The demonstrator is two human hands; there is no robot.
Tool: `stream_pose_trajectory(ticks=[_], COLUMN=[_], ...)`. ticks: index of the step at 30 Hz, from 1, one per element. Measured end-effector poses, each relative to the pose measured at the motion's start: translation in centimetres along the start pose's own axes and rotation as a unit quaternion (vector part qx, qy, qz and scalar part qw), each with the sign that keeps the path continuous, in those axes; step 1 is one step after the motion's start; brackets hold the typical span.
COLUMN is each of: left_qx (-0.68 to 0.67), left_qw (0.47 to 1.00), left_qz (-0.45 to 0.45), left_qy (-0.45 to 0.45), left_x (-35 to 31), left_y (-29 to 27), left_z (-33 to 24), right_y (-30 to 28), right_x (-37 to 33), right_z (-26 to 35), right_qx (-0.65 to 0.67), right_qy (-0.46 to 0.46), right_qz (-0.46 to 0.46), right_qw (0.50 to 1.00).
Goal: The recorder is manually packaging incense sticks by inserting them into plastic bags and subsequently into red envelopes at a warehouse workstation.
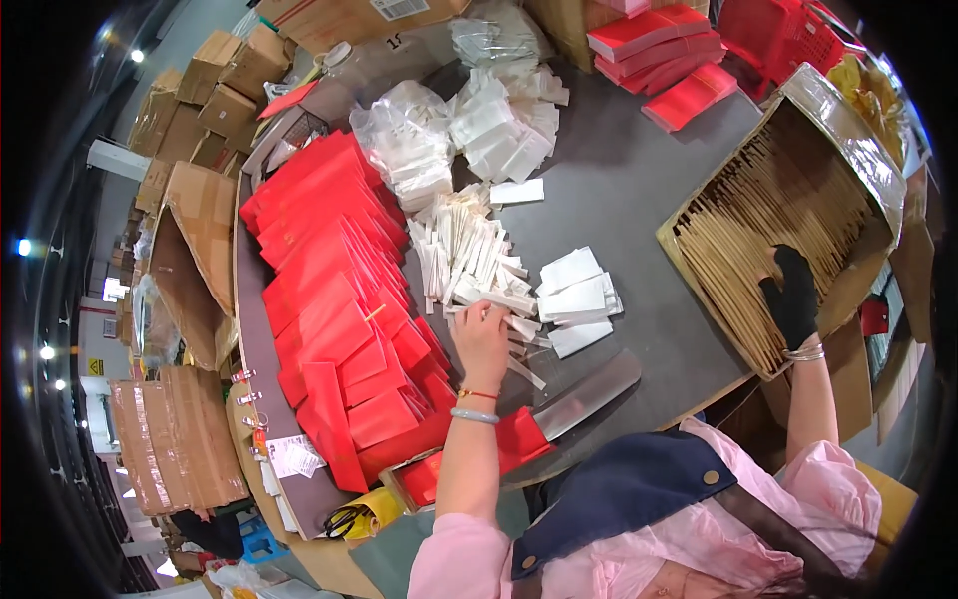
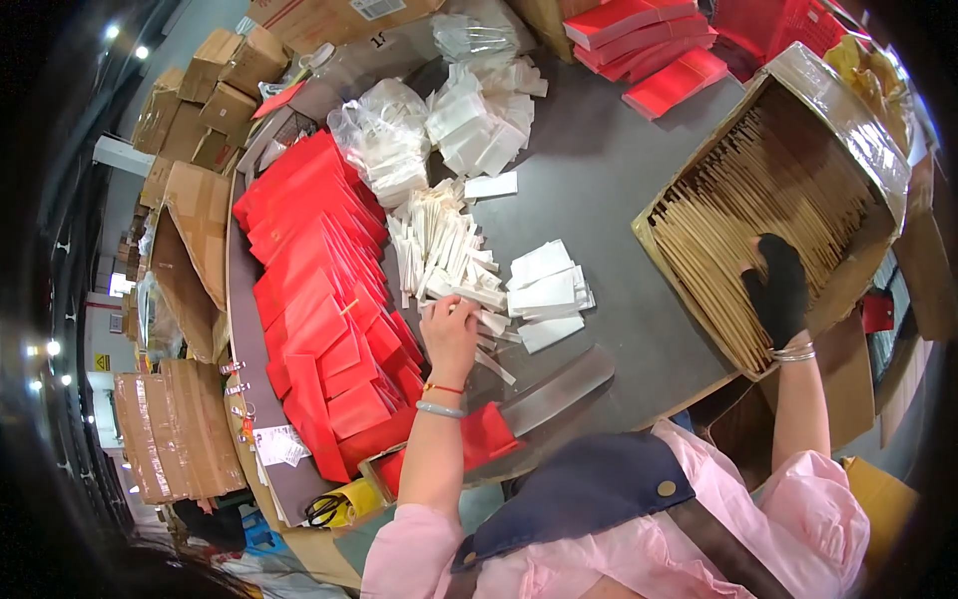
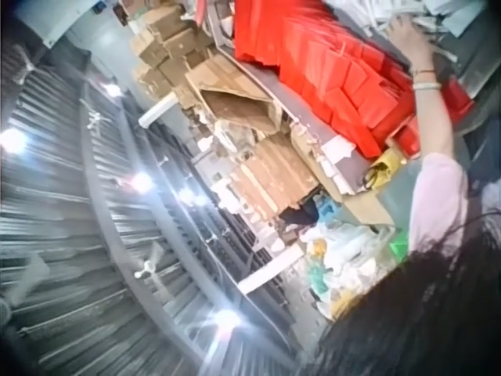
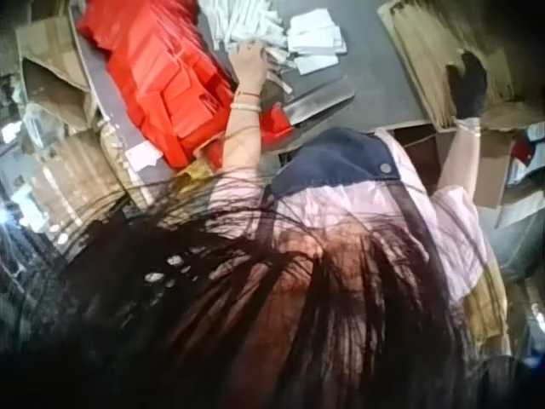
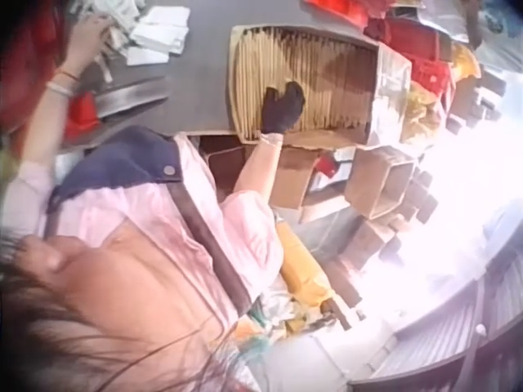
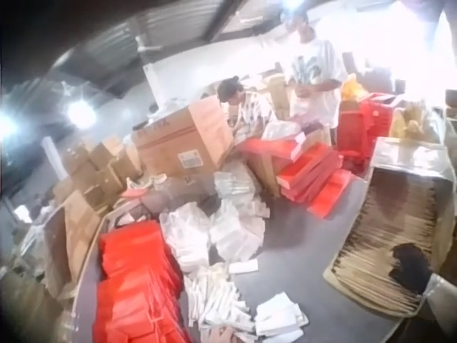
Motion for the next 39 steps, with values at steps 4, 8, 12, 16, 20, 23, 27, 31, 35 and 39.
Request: stream_pose_trajectory(ticks=[4,8,12,16,20,23,27,31,35,39], left_qx=[0.001,-0.089,-0.182,-0.144,-0.180,-0.226,-0.368,-0.416,-0.143,-0.187], left_qw=[0.996,0.990,0.980,0.981,0.965,0.965,0.921,0.881,0.973,0.977], left_qz=[0.048,0.102,0.067,0.102,0.189,0.129,0.076,0.199,0.177,0.090], left_qy=[0.074,0.031,0.054,0.076,-0.009,0.001,-0.099,-0.106,0.038,-0.049], left_x=[0.4,2.7,6.1,6.7,6.6,6.1,3.8,-3.1,-8.8,-10.3], left_y=[-1.0,-0.5,2.7,5.7,6.7,4.8,0.1,-0.8,-0.7,-2.5], left_z=[-1.0,-2.3,-5.4,-6.8,-6.7,-6.9,-8.0,-10.7,-11.1,-9.4], right_y=[1.2,2.2,2.4,2.1,-0.1,-2.2,-2.5,3.2,11.6,10.5], right_x=[-2.2,-2.8,-1.9,-2.8,-3.8,-4.0,-1.1,-3.0,-6.7,-5.5], right_z=[-8.6,-9.7,-8.7,-9.9,-11.4,-10.0,3.0,11.8,12.9,15.0], right_qx=[-0.106,-0.060,-0.020,-0.095,-0.092,-0.024,0.338,0.362,0.425,0.355], right_qy=[0.155,0.171,0.172,0.193,0.253,0.258,0.134,0.071,0.128,-0.051], right_qz=[0.083,0.146,0.102,0.084,-0.004,-0.116,-0.074,0.108,0.247,0.231], right_qw=[0.979,0.973,0.980,0.973,0.963,0.959,0.929,0.923,0.861,0.904])
Point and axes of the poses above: each hand's wrist, its own x-axis towards the middle knuckle, its own y-axis out of the palm, z = x × y, the point moved 10 cm from there along x, towards the middle knuckle, and after that the axes turned 5 degrees about -x, right-handed, at the moved point
